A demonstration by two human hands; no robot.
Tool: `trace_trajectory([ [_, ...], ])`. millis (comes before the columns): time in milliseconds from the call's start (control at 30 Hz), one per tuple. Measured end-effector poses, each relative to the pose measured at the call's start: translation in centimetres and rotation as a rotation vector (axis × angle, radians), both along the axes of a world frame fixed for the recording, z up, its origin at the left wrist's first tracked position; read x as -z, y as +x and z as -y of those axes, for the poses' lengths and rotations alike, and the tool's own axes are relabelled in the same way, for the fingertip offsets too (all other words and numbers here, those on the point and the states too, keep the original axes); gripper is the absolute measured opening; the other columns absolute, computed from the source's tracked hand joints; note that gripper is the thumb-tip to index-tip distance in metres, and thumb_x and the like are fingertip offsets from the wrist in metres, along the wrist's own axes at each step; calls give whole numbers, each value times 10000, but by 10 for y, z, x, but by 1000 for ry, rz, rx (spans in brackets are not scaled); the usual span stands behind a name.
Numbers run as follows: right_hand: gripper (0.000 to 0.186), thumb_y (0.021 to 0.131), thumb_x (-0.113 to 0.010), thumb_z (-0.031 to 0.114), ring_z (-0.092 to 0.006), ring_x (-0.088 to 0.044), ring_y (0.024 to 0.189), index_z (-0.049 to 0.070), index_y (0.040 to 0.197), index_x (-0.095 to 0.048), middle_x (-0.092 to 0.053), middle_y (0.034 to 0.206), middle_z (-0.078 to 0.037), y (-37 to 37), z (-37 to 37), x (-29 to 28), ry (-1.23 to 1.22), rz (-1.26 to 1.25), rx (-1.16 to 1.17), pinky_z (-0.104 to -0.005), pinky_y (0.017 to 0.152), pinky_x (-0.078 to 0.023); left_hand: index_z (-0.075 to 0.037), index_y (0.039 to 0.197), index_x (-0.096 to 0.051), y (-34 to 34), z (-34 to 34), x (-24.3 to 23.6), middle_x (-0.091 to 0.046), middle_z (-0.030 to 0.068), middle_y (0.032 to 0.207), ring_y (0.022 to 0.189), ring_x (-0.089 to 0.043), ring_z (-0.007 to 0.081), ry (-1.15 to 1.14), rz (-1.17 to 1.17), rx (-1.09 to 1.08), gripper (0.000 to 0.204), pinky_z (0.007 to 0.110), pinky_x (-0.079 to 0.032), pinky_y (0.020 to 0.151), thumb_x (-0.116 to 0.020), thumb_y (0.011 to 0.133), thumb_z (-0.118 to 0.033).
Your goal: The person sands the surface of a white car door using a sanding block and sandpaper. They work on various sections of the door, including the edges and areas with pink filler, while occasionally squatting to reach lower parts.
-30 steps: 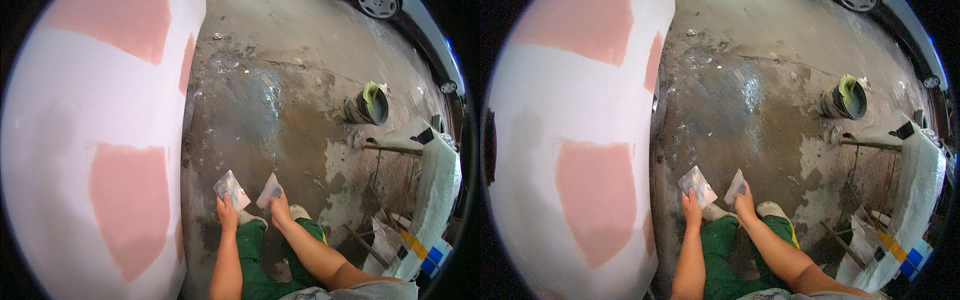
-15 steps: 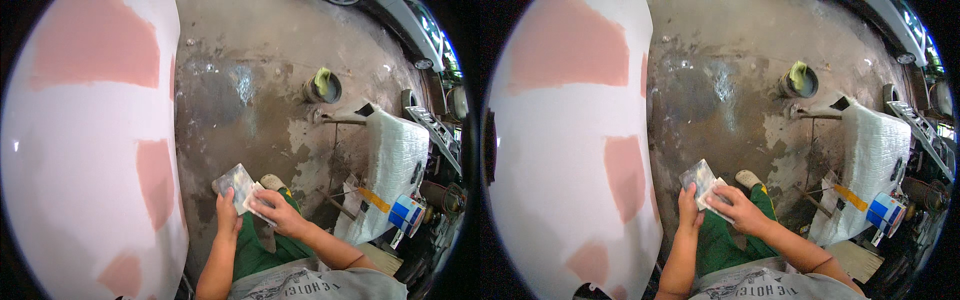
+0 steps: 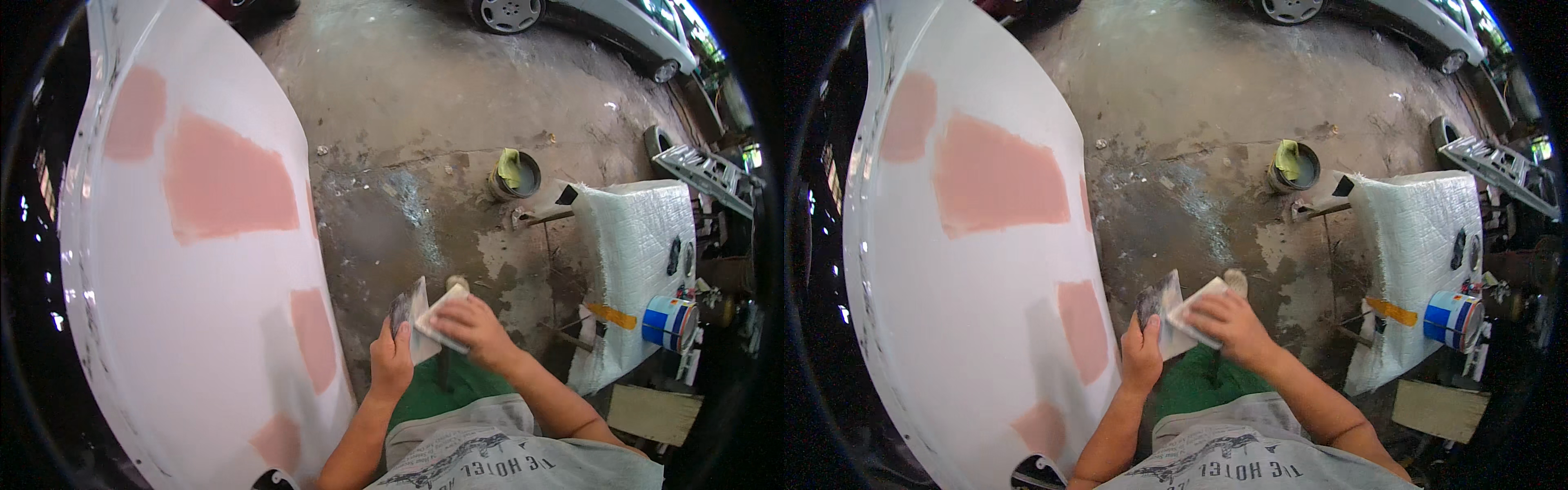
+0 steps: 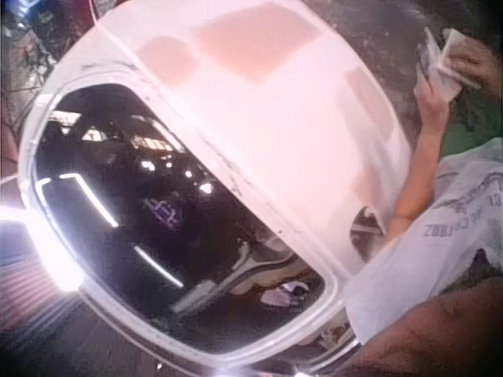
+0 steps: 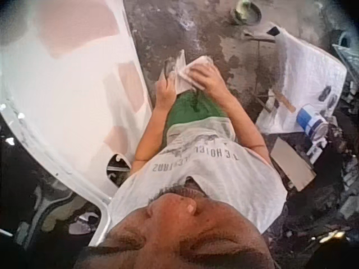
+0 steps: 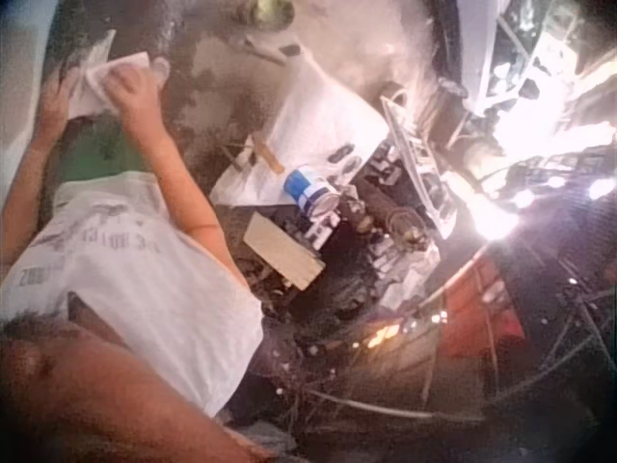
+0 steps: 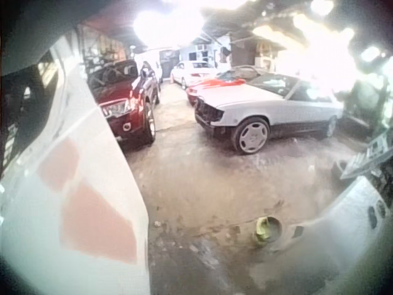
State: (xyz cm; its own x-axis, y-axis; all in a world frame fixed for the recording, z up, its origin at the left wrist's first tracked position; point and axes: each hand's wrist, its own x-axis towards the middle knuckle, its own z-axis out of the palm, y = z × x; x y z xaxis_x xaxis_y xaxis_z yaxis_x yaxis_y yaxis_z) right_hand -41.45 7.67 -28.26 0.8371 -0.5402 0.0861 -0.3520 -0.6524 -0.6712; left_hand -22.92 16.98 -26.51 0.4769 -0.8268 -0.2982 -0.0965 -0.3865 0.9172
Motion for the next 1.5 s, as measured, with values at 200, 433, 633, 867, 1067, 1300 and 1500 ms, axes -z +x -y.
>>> trace_trajectory([
  [200, 555, 807, -664, 68, -290, -543, 1261, 271, 1322, -628, -585, 1332, -63, -17, -10, 37, 172, -86, -195, -518, 1082, -391, 86, 1110, -584, 9, 90, -1, -675, 214, 824, 707, -657, 263, -118, 189, -66, 306, 394, -496, 645, -495, 1056, -203],
  [433, 488, 818, -704, 59, -369, -534, 1242, 224, 1276, -672, -515, 1323, -153, -2, 139, 24, 265, 355, 107, -511, 1053, -432, 8, 1283, -519, 3, 188, 75, -627, 103, 1199, 1052, -621, 206, 122, -513, -322, 305, 342, -514, 911, -521, 1045, -183],
  [633, 432, 876, -632, 3, -368, -525, 1256, 135, 1287, -641, -532, 1349, -186, -38, 219, 152, 1001, -126, 319, -437, 1092, -414, -8, 1304, -482, 3, 265, 108, -624, 124, 1208, 1101, -632, 244, 286, -797, -626, 331, 407, -543, 949, -551, 1027, -176],
  [867, 472, 959, -610, 113, -302, -513, 1287, -21, 1391, -473, -539, 1362, -144, -65, 252, 229, 1282, 225, 1072, -396, 1121, -362, -9, 1354, -489, 19, 260, 194, -614, 112, 1270, 1123, -623, 200, 479, -925, -561, 373, 366, -509, 977, -544, 1045, -211],
  [1067, 449, 956, -613, 116, -266, -543, 1223, 14, 1373, -481, -564, 1320, -95, -21, 210, 299, 1718, 503, 1541, -405, 1071, -400, -19, 1327, -499, 0, 156, 284, -656, 114, 1200, 1034, -684, 235, 756, -1117, -546, 421, 404, -564, 906, -639, 957, -163],
  [1300, 451, 905, -616, 86, -284, -573, 1207, 13, 1337, -510, -590, 1313, -96, -14, 132, 361, 1835, 338, 1637, -421, 1070, -406, -5, 1356, -466, -1, 86, 325, -641, 118, 1224, 1073, -660, 228, 845, -1140, -581, 442, 373, -532, 955, -612, 974, -173],
  [1500, 503, 906, -618, 92, -294, -545, 1248, -24, 1375, -480, -566, 1344, -119, -19, 89, 396, 1862, 330, 1552, -427, 1084, -404, -30, 1359, -480, 23, 66, 344, -646, 149, 1244, 1105, -669, 285, 847, -1187, -681, 426, 458, -552, 959, -593, 965, -146],
])
